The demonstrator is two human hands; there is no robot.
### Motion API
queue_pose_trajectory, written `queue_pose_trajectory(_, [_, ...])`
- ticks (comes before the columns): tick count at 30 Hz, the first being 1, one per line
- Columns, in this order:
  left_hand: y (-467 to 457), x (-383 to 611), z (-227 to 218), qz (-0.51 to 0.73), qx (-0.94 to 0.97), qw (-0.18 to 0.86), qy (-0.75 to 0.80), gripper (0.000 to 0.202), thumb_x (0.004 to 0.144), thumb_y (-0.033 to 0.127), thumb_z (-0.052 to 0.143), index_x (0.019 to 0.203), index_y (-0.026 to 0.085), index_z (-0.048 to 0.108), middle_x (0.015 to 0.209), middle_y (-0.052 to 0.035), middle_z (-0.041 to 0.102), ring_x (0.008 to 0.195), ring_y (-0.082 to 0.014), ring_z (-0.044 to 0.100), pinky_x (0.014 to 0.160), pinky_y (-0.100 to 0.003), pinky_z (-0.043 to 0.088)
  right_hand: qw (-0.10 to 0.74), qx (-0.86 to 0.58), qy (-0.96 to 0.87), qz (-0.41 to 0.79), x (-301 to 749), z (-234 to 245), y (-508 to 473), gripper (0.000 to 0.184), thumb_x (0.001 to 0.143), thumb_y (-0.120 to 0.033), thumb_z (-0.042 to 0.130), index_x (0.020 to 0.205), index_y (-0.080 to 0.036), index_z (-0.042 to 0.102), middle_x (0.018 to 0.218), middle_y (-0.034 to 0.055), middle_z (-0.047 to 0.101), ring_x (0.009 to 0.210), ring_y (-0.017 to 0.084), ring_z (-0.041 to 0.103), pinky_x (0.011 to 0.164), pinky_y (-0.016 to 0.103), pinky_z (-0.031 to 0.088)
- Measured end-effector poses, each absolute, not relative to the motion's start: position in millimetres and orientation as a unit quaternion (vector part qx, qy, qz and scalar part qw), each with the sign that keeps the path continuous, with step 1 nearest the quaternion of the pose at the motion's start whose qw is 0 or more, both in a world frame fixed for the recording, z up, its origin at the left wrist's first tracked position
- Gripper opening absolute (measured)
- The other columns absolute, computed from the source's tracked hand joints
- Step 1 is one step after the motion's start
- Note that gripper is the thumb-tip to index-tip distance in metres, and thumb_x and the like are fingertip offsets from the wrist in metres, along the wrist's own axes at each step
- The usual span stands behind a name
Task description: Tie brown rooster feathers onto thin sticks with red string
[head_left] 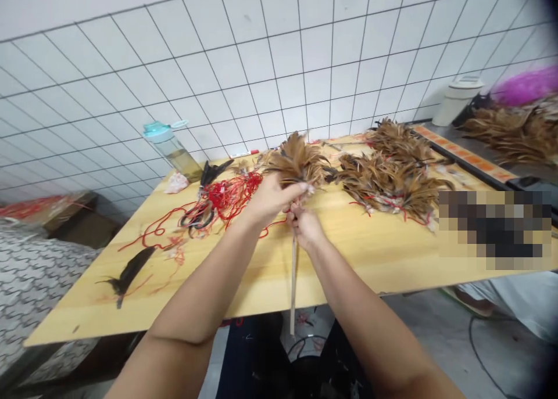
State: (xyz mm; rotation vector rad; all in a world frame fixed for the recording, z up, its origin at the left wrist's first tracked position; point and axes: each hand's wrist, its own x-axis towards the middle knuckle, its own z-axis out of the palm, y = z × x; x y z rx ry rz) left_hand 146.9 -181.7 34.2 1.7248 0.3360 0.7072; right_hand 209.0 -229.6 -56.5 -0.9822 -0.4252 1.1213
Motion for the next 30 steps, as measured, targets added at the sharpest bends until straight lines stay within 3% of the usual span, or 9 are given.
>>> queue_pose_trajectory(2, [-161, 118, 27, 0.312, 0.676, 0.648, 0.159, 0.022, 0.067, 0.030, 0.074, 0.077, 0.012, 0.065, 0.074, -0.0039, 0.064, 0.070, -0.0140, 0.057, 0.068, -0.027, 0.044, 0.713, -0.452, -0.159, 0.511, 208, -58, -230, 0.022, 0.085, -0.033, 0.058, 0.075, -0.014, 0.056, 0.055, -0.0066, 0.045, 0.037, 0.002, 0.029, 0.034, 0.017, 0.017])
queue_pose_trajectory(5, [-141, 93, 11, 0.299, 0.647, 0.676, 0.186, 0.021, 0.064, 0.029, 0.077, 0.073, 0.012, 0.066, 0.068, -0.0020, 0.063, 0.064, -0.0106, 0.054, 0.063, -0.025, 0.041, 0.712, -0.458, -0.143, 0.513, 205, -54, -232, 0.022, 0.077, -0.033, 0.062, 0.069, -0.015, 0.055, 0.049, -0.0083, 0.040, 0.035, 0.002, 0.022, 0.034, 0.020, 0.007])
queue_pose_trajectory(14, [-125, 87, -4, 0.306, 0.737, 0.552, 0.241, 0.025, 0.064, 0.021, 0.068, 0.088, 0.013, 0.070, 0.094, -0.0053, 0.071, 0.091, -0.0209, 0.063, 0.086, -0.031, 0.046, 0.681, -0.479, -0.217, 0.509, 198, -48, -232, 0.028, 0.068, -0.041, 0.070, 0.069, -0.015, 0.059, 0.050, -0.0072, 0.037, 0.039, 0.003, 0.021, 0.038, 0.022, 0.006])
queue_pose_trajectory(30, [-124, 84, -3, 0.312, 0.750, 0.535, 0.233, 0.021, 0.061, 0.022, 0.069, 0.079, 0.012, 0.068, 0.086, -0.0062, 0.070, 0.086, -0.0219, 0.062, 0.085, -0.033, 0.046, 0.652, -0.484, -0.274, 0.516, 186, -47, -234, 0.035, 0.061, -0.045, 0.075, 0.066, -0.013, 0.062, 0.048, -0.0058, 0.041, 0.041, 0.003, 0.024, 0.041, 0.023, 0.011])
